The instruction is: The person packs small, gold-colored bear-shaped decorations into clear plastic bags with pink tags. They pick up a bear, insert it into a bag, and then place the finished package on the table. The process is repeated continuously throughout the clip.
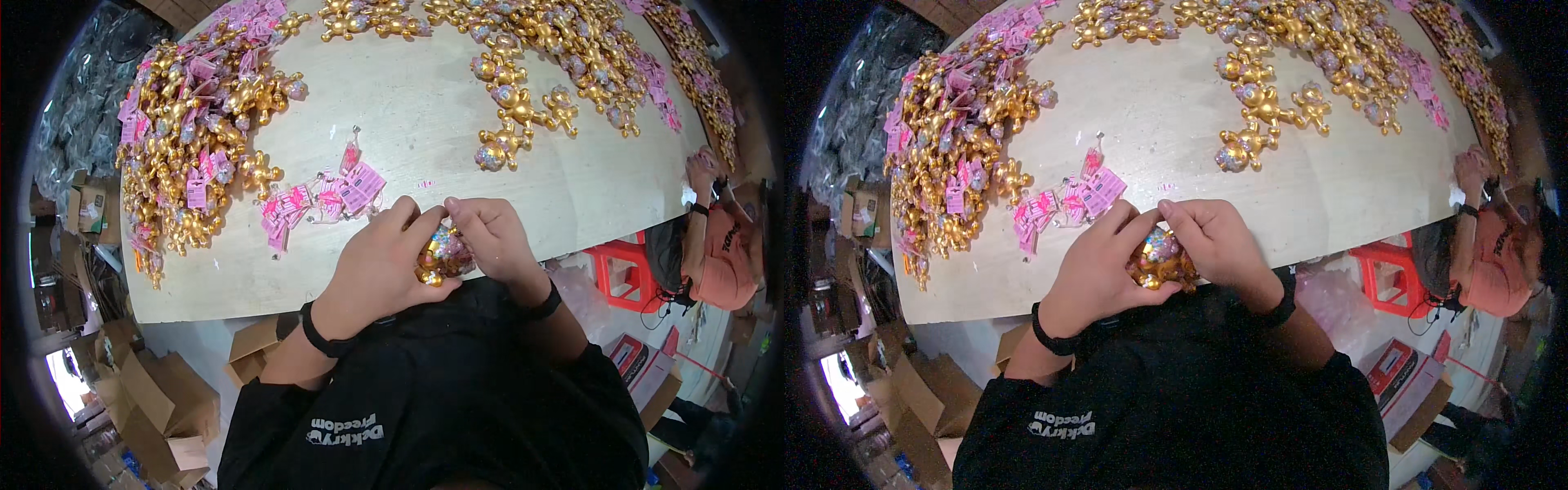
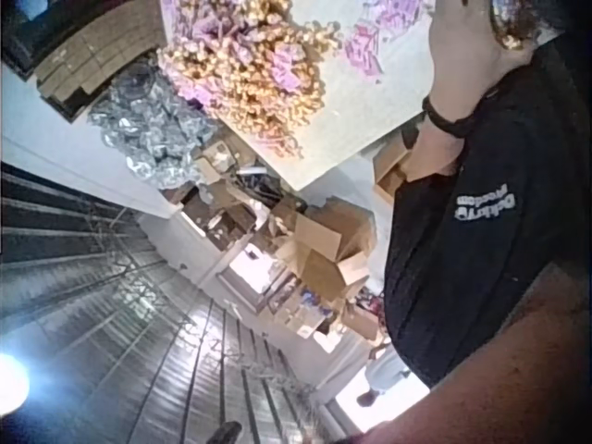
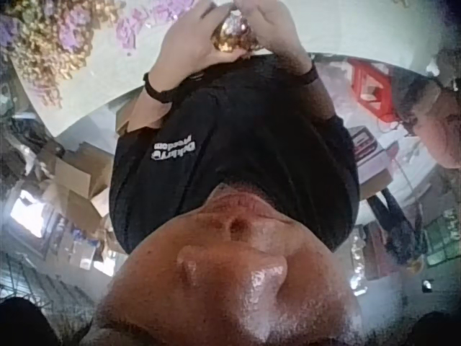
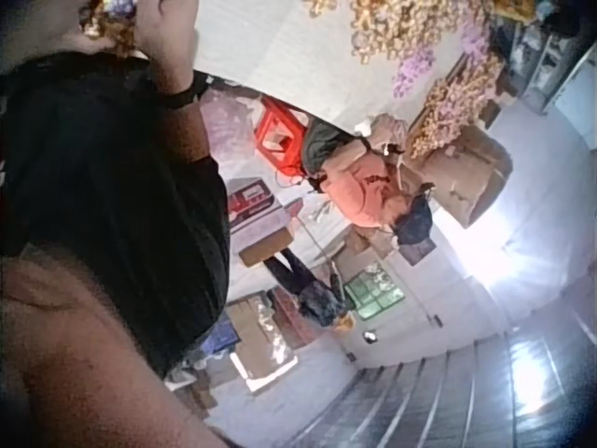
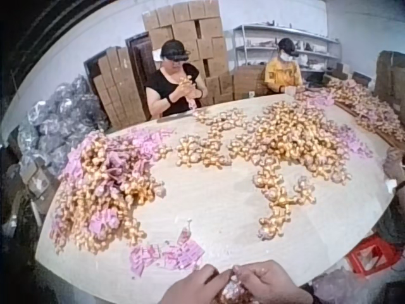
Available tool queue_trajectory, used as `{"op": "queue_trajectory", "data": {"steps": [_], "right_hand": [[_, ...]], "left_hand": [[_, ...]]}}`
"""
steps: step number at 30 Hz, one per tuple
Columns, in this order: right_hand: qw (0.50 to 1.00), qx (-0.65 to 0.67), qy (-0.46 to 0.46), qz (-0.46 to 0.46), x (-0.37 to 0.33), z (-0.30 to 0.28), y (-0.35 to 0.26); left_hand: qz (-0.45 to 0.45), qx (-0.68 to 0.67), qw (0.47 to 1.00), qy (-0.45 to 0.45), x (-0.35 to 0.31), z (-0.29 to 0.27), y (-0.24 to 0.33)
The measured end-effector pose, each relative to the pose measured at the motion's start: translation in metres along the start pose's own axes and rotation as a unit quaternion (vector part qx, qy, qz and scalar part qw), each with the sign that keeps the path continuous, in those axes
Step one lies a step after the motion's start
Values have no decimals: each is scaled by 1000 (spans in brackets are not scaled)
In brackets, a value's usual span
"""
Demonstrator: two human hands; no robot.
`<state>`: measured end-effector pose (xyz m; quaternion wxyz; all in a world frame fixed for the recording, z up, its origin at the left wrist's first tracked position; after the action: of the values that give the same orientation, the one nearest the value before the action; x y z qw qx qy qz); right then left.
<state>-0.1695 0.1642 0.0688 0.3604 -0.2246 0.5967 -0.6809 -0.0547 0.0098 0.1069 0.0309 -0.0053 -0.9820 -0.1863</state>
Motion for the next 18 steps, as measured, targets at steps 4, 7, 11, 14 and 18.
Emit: {"op": "queue_trajectory", "data": {"steps": [4, 7, 11, 14, 18], "right_hand": [[1000, 23, -3, 7, 1, -1, 13], [999, 43, 15, 12, -2, 1, 13], [997, 62, 30, 30, -4, 1, 15], [999, 8, 46, 26, -7, 2, 15], [995, -89, 47, -13, -8, 4, 13]], "left_hand": [[5, 6, 1000, -8, 2, 6, 3], [0, 8, 1000, -18, 2, 9, 6], [-15, 27, 998, -48, 4, 11, 9], [-19, 52, 997, -62, 3, 12, 13], [-4, 78, 996, -36, 1, 16, 14]]}}
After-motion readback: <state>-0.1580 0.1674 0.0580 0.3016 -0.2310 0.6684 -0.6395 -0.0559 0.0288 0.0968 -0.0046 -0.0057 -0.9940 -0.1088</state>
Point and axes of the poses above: each hand's wrist, its own x-axis towards the middle knuckle, its own z-axis out of the palm, y = z × x, the point moved 1 cm from there along x, towards the middle knuckle, and after that the axes turned 14 degrees about x, right-handed, at the moved point
